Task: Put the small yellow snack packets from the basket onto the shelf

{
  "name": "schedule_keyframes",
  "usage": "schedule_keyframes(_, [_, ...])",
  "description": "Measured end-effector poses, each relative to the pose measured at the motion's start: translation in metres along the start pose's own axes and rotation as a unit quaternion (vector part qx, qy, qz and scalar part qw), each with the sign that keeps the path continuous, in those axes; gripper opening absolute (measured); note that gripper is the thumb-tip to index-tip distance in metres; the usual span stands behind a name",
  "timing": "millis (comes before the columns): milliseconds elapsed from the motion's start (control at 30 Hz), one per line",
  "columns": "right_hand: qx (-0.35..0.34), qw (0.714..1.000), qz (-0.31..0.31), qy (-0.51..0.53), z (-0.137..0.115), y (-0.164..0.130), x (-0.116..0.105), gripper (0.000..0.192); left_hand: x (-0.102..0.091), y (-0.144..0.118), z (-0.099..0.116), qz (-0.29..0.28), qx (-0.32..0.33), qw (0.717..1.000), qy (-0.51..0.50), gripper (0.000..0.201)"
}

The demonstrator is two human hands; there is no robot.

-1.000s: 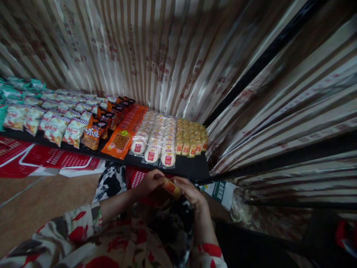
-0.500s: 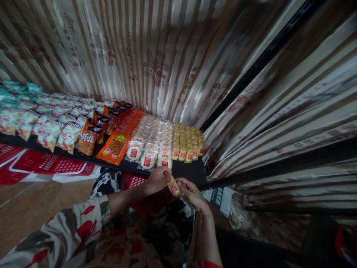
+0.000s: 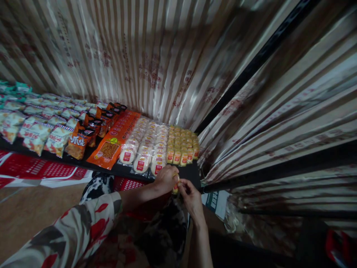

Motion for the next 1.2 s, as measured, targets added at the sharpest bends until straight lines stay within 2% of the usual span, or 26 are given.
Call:
schedule_keyframes(133, [-0.04,0.996,0.013,-0.076,0.007,0.002,-0.002,0.035,0.002,0.008,0.01,-0.014,-0.004,1.0,0.026,0.029])
schedule_keyframes(267, [-0.051,0.988,0.054,-0.137,0.017,0.006,-0.004,0.041,0.006,0.016,0.015,-0.023,-0.014,0.999,0.039,0.03])
schedule_keyframes(433, [-0.047,0.985,0.082,-0.143,0.031,0.01,-0.005,0.049,0.015,0.028,0.019,-0.024,-0.001,0.999,0.035,0.032])
schedule_keyframes(667, [-0.061,0.972,0.152,-0.168,0.046,0.015,-0.009,0.055,0.023,0.042,0.025,-0.028,0.006,0.999,0.037,0.033])
schedule_keyframes(900, [-0.049,0.963,0.196,-0.177,0.072,0.031,-0.019,0.065,0.034,0.051,0.031,-0.009,0.044,0.999,-0.011,0.046])
schedule_keyframes(1100, [-0.006,0.944,0.286,-0.165,0.059,0.039,-0.021,0.07,0.039,0.058,0.027,0.007,0.03,0.999,-0.038,0.049])
schedule_keyframes(1200, [0.003,0.94,0.299,-0.166,0.054,0.048,-0.024,0.07,0.042,0.061,0.025,0.004,0.025,0.998,-0.05,0.048])
Point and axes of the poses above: each hand's wrist, its own y-axis towards the middle knuckle, its own x-axis out of the palm, z = x × y, the point moved 5 cm from there along y, towards the middle knuckle, and after that the axes turned 8 degrees about -z, right-handed, at the moved point
